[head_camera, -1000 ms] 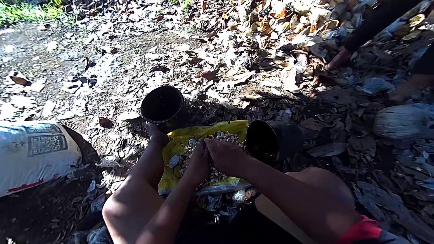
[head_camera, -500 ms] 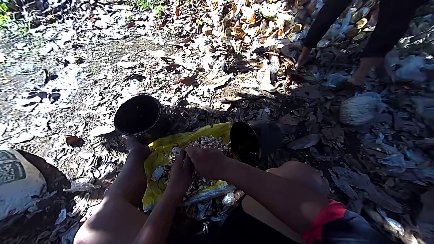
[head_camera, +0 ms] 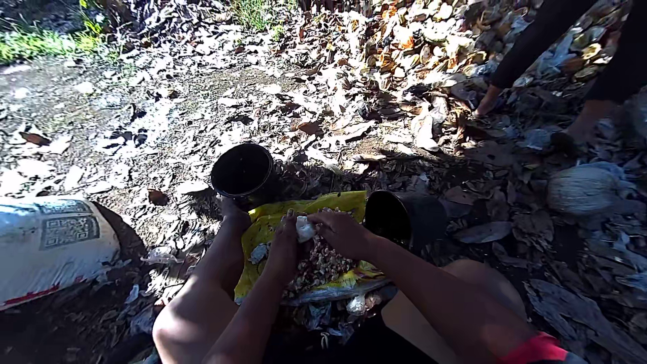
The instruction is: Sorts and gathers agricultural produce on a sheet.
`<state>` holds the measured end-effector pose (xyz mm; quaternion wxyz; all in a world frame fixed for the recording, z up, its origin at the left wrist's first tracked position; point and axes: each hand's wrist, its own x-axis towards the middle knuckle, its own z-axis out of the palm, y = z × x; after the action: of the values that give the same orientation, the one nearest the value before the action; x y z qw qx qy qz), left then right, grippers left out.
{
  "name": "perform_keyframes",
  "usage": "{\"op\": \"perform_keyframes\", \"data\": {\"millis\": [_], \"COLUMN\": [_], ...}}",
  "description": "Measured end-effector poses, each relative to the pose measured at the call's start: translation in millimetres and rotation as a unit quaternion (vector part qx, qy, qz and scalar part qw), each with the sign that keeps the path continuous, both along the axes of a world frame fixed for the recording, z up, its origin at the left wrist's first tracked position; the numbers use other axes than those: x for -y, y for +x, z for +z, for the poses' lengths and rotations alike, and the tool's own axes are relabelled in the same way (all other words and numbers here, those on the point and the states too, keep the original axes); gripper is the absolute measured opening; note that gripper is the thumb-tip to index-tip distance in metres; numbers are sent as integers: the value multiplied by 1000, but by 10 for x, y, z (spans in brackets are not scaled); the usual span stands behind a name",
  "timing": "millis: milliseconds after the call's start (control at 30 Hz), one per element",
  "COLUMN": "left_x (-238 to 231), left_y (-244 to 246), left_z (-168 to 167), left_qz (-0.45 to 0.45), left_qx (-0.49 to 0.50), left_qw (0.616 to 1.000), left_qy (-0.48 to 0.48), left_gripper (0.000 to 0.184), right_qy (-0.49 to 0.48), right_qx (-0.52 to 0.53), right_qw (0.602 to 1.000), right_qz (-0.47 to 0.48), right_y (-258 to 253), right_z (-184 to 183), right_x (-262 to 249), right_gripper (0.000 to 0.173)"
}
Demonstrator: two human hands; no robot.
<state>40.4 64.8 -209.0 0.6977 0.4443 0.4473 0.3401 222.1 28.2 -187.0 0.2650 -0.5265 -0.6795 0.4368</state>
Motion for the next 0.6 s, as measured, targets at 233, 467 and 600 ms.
{"op": "perform_keyframes", "data": {"millis": [233, 467, 600], "left_x": [-20, -60, -95], "left_y": [35, 68, 99], "left_z": [4, 20, 35], "left_qz": [-5, -16, -35], "left_qx": [-118, -157, -190], "left_qw": [989, 982, 974], "left_qy": [85, 101, 116], "left_gripper": [64, 60, 56], "right_qy": [29, 14, 13], "right_qx": [60, 53, 39], "right_qw": [998, 998, 999], "right_qz": [21, 21, 13], "right_y": [-55, -11, -1], "right_z": [-45, -7, 10], "right_x": [52, 60, 71], "right_gripper": [48, 53, 54]}}
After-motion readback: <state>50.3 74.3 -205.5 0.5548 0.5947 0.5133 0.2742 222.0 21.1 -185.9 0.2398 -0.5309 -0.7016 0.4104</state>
